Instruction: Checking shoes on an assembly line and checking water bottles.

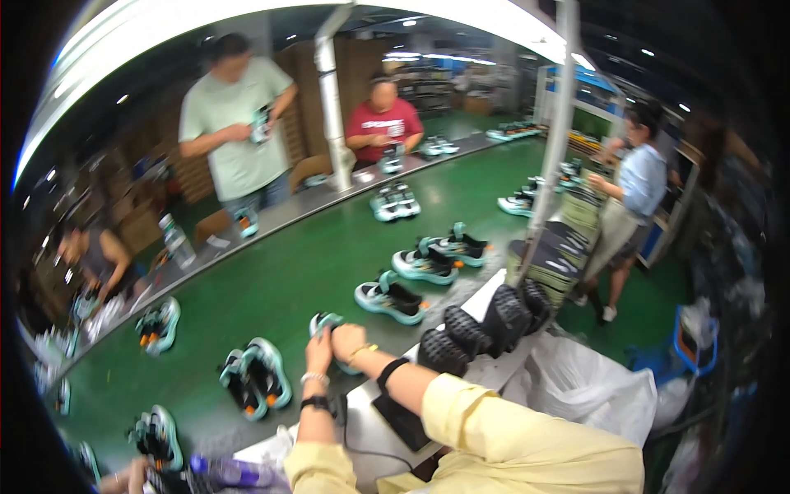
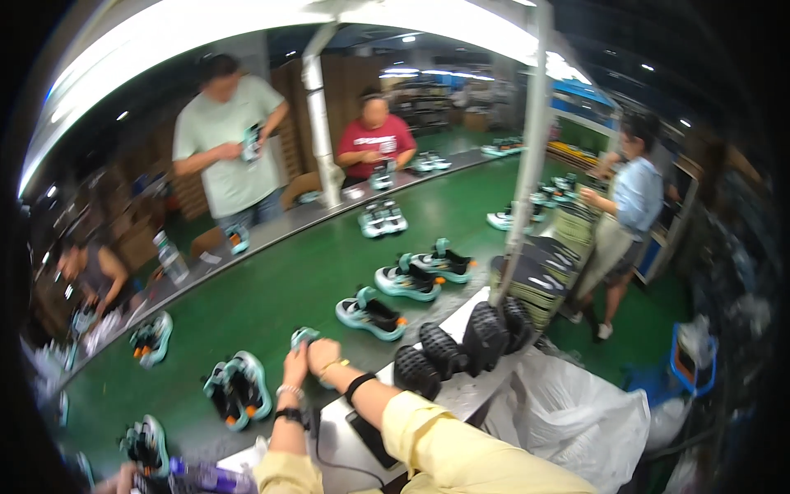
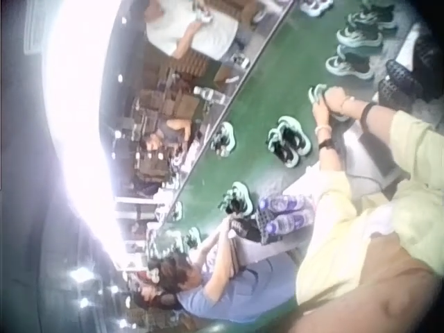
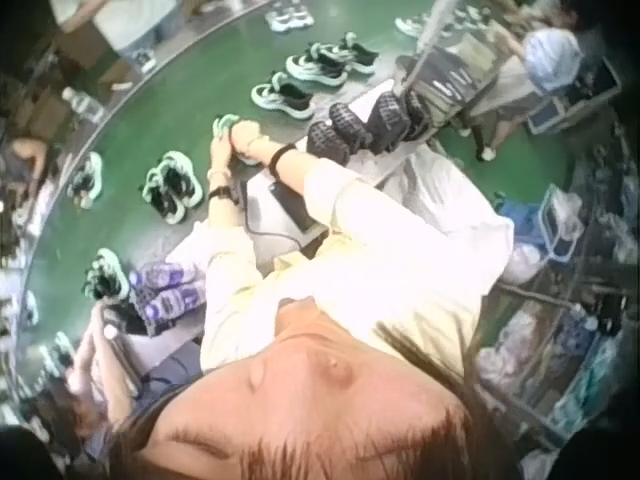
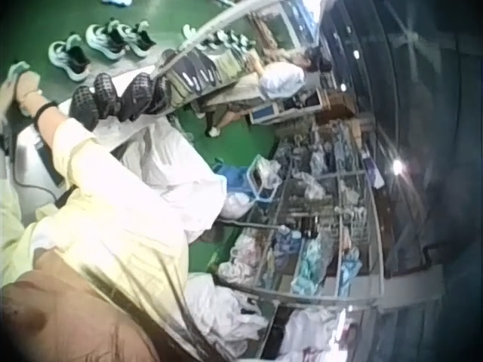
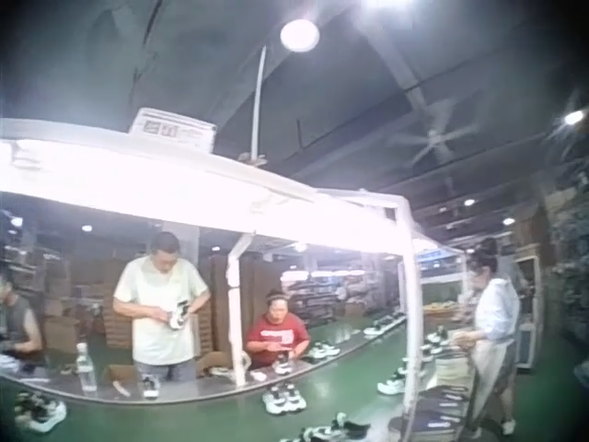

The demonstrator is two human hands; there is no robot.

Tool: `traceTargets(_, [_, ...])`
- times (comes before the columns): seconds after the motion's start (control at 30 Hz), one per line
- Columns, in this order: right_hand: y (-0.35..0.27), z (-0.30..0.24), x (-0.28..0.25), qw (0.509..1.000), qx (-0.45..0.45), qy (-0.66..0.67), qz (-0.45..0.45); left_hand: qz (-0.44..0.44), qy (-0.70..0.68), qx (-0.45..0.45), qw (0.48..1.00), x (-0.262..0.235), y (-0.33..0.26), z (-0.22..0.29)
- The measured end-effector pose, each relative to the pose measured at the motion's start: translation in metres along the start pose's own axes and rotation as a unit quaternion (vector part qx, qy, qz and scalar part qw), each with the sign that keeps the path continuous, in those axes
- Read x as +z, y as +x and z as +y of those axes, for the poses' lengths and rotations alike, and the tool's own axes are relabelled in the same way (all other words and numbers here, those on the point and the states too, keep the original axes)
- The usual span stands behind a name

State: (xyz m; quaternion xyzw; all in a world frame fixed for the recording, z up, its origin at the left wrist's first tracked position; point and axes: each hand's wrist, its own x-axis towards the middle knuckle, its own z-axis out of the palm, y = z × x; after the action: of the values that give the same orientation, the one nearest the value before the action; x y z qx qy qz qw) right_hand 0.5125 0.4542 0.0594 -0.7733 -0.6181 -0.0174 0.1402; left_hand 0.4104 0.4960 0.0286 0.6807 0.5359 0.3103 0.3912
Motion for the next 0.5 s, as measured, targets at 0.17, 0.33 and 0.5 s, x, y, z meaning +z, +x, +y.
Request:
traceTargets(0.17, [0.011, -0.007, 0.018, 0.999, -0.032, -0.001, -0.033, 0.016, -0.141, 0.068, 0.988, 0.013, 0.007, -0.036])
traceTargets(0.33, [0.015, 0.003, 0.003, 0.993, -0.010, 0.033, -0.116, 0.045, -0.082, -0.006, 0.996, 0.020, 0.014, -0.035])
traceTargets(0.5, [-0.021, -0.013, -0.060, 0.981, -0.102, 0.082, -0.141, -0.073, -0.330, 0.021, 0.941, 0.001, 0.044, -0.074])
